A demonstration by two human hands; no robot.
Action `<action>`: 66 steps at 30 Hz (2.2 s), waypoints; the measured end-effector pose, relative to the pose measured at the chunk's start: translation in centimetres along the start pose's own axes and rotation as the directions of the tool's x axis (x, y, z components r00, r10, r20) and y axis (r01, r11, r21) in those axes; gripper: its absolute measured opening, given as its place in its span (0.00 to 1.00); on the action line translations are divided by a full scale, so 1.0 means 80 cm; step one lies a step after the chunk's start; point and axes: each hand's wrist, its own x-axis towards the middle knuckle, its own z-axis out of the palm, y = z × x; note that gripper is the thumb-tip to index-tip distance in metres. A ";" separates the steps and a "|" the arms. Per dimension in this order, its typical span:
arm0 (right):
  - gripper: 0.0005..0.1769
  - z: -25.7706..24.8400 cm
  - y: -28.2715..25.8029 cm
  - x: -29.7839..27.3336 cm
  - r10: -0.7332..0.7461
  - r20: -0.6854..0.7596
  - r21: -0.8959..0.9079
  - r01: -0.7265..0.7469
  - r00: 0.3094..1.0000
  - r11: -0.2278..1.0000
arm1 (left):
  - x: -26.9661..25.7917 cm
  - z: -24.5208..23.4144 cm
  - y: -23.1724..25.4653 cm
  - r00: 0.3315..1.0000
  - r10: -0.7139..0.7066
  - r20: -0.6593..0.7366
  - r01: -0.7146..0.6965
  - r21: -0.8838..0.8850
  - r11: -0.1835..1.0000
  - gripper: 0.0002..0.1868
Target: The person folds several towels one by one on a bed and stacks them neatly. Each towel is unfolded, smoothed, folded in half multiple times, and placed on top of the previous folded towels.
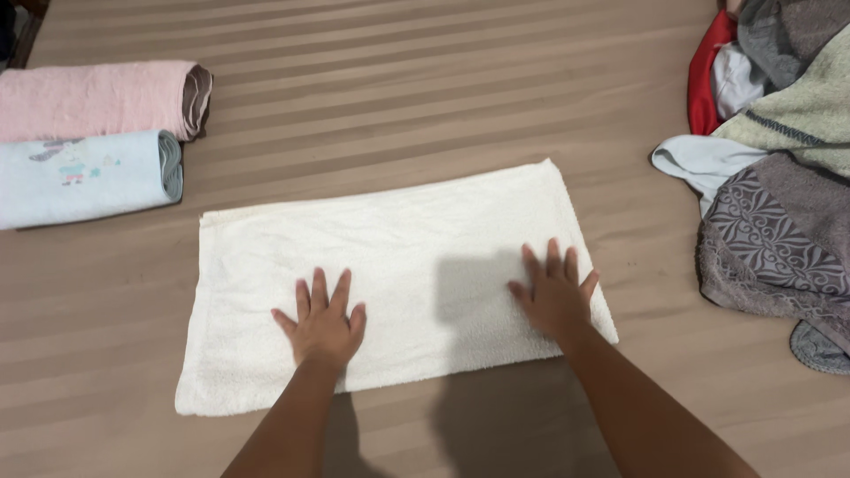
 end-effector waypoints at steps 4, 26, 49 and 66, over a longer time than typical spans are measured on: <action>0.45 0.023 -0.059 -0.002 -0.180 -0.215 -0.088 0.164 0.960 0.982 | -0.002 0.000 0.060 0.991 0.097 -0.090 -0.098 -0.007 0.995 0.36; 0.39 0.039 0.115 -0.055 0.381 -0.175 0.390 -0.291 0.908 0.874 | 0.051 0.070 -0.201 0.896 -0.321 -0.308 0.316 -0.067 0.946 0.41; 0.33 0.005 0.082 -0.093 0.206 0.018 0.667 -0.165 0.978 0.726 | 0.053 -0.041 0.470 0.917 0.398 0.022 -0.375 -0.292 0.880 0.35; 0.18 -0.014 -0.060 -0.122 -0.047 -0.563 0.536 0.408 0.825 0.739 | 0.109 -0.051 0.214 0.931 0.359 -0.065 -0.151 -0.964 0.217 0.47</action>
